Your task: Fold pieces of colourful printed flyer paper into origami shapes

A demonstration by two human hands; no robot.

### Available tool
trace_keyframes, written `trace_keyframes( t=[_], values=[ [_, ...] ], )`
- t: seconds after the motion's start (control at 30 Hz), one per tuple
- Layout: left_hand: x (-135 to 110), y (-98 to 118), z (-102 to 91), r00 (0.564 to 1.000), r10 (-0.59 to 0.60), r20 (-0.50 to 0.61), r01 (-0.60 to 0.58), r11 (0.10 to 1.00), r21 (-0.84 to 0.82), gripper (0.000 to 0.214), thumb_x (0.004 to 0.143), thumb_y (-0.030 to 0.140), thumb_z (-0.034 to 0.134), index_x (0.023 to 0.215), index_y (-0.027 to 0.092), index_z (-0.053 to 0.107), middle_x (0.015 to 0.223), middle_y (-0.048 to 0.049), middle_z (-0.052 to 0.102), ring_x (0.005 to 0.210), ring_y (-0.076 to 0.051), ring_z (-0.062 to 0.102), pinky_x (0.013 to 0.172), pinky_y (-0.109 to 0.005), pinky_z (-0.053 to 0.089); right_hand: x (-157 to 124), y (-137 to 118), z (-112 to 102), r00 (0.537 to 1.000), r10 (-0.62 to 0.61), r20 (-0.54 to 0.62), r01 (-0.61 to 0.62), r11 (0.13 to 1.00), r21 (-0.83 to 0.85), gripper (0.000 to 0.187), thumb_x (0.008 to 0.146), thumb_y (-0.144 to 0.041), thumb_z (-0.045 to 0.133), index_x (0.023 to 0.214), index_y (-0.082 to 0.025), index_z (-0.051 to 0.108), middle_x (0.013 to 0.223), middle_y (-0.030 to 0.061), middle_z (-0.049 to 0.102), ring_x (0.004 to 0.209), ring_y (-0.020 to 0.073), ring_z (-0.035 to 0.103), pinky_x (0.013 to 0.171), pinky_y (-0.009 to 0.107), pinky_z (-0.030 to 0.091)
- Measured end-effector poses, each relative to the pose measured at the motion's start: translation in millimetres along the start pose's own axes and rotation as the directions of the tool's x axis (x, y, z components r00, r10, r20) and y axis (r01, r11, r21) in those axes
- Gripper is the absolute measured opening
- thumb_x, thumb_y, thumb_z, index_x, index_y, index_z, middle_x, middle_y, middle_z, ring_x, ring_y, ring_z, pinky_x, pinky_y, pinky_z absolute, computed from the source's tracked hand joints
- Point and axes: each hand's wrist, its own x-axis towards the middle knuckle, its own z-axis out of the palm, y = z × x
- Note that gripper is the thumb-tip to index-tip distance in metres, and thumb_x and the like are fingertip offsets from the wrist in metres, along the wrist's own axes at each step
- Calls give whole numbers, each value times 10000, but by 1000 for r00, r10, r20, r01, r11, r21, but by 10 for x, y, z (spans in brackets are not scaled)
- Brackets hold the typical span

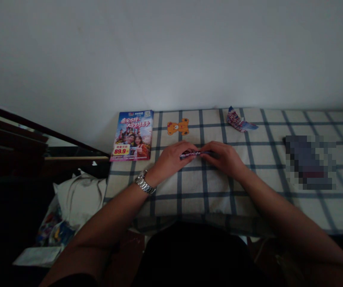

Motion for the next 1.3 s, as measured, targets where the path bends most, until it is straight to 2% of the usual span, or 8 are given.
trace_keyframes(
  t=[0.27, 0.47, 0.67, 0.77, 0.83, 0.93, 1.07, 1.3],
  values=[
    [9, 18, 1, 1000, -2, -22, 0, 998, -66, 111, 1026, 318, 689, 1092, 232, 712, 1030, -10, 753, 956, -155, 701, 880, -309, 536, -12, -32, -12, 996, 85, -22, -84, 996, 29, 124, 996, -343, 706, 979, -226, 745, 911, 36, 773, 813, 200, 726, 748, 313, 563],
    [24, 11, -10, 999, -41, -8, 40, 993, -107, 125, 1020, 326, 691, 971, 220, 733, 916, -8, 759, 850, -153, 699, 780, -295, 524, -8, -59, -39, 993, 114, 10, -115, 989, 92, 181, 1002, -394, 692, 991, -230, 771, 933, 42, 798, 836, 207, 743, 749, 321, 576],
    [32, 20, 2, 996, -88, -6, 86, 983, -160, 151, 1027, 346, 677, 982, 217, 741, 919, -12, 768, 843, -149, 705, 775, -284, 536, -16, -46, -27, 985, 175, 13, -175, 980, 97, 176, 979, -388, 721, 986, -224, 785, 912, 31, 810, 786, 190, 743, 701, 304, 569],
    [41, 9, 17, 991, -132, 2, 130, 970, -207, 171, 1022, 362, 681, 980, 210, 747, 911, -13, 775, 829, -149, 708, 763, -278, 544, -16, -45, -19, 980, 198, -2, -196, 974, 115, 174, 957, -387, 754, 1017, -228, 787, 936, 33, 818, 805, 203, 756, 734, 321, 588],
    [44, -12, 28, 988, -153, 10, 151, 960, -237, 177, 1018, 372, 686, 994, 210, 755, 916, -13, 781, 836, -150, 713, 770, -277, 546, -10, -55, -27, 986, 165, -27, -160, 980, 122, 192, 952, -385, 765, 1067, -233, 779, 987, 44, 813, 865, 217, 761, 786, 340, 606],
    [46, -54, 41, 987, -163, -1, 156, 946, -285, 195, 1012, 392, 694, 1015, 210, 763, 923, -16, 782, 846, -153, 718, 785, -280, 548, 2, -74, -49, 996, 43, -74, -37, 997, 74, 246, 949, -389, 770, 1156, -257, 755, 1085, 71, 774, 992, 248, 741, 882, 395, 618],
    [50, -75, 41, 976, -216, -28, 193, 918, -348, 276, 985, 436, 724, 1107, 189, 733, 911, -34, 768, 814, -158, 706, 736, -276, 543, 7, -56, -55, 993, -96, -66, 95, 995, -26, 351, 906, -394, 813, 1233, -301, 725, 1259, 103, 704, 1167, 300, 688, 997, 481, 599],
    [67, -35, 34, 974, -226, 4, 203, 869, -450, 277, 967, 453, 742, 1041, 187, 717, 945, -43, 774, 831, -152, 712, 751, -269, 561, 8, -20, -44, 984, -176, -38, 170, 977, -130, 233, 983, -290, 715, 1212, -316, 747, 1239, 86, 744, 1149, 291, 700, 993, 504, 591]
  ],
)
